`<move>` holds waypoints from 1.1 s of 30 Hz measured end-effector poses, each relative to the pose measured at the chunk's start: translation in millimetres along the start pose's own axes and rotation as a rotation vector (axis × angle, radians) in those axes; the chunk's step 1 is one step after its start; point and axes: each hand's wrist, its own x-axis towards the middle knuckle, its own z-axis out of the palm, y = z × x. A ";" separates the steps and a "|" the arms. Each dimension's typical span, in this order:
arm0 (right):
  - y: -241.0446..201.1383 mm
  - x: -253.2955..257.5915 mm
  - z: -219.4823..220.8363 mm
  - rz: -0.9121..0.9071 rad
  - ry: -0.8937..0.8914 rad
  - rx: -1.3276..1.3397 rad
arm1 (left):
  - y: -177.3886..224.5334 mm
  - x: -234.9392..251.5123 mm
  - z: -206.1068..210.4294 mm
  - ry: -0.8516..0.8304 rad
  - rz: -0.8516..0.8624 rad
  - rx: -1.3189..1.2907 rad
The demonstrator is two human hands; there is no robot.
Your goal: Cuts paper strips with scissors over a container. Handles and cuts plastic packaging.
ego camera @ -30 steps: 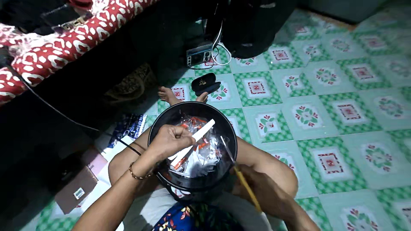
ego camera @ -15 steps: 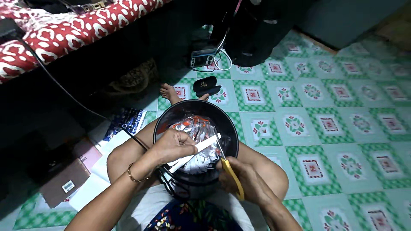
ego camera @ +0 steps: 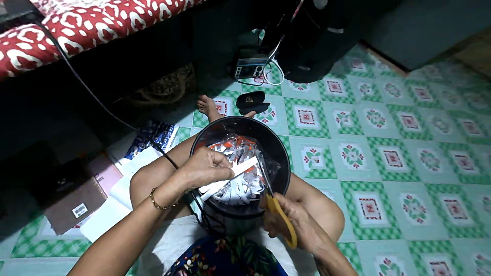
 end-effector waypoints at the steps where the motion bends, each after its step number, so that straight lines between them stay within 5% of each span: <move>1: 1.5 -3.3 -0.5 -0.024 -0.022 -0.074 | 0.7 -0.4 -0.5 0.007 -0.002 -0.003; 22: 2.6 -1.4 16.8 -0.009 0.076 0.178 | -2.5 -0.7 6.1 -0.048 0.036 0.012; 33: -2.6 -6.1 13.6 0.036 -0.034 0.009 | -3.5 1.3 9.0 -0.048 0.051 -0.012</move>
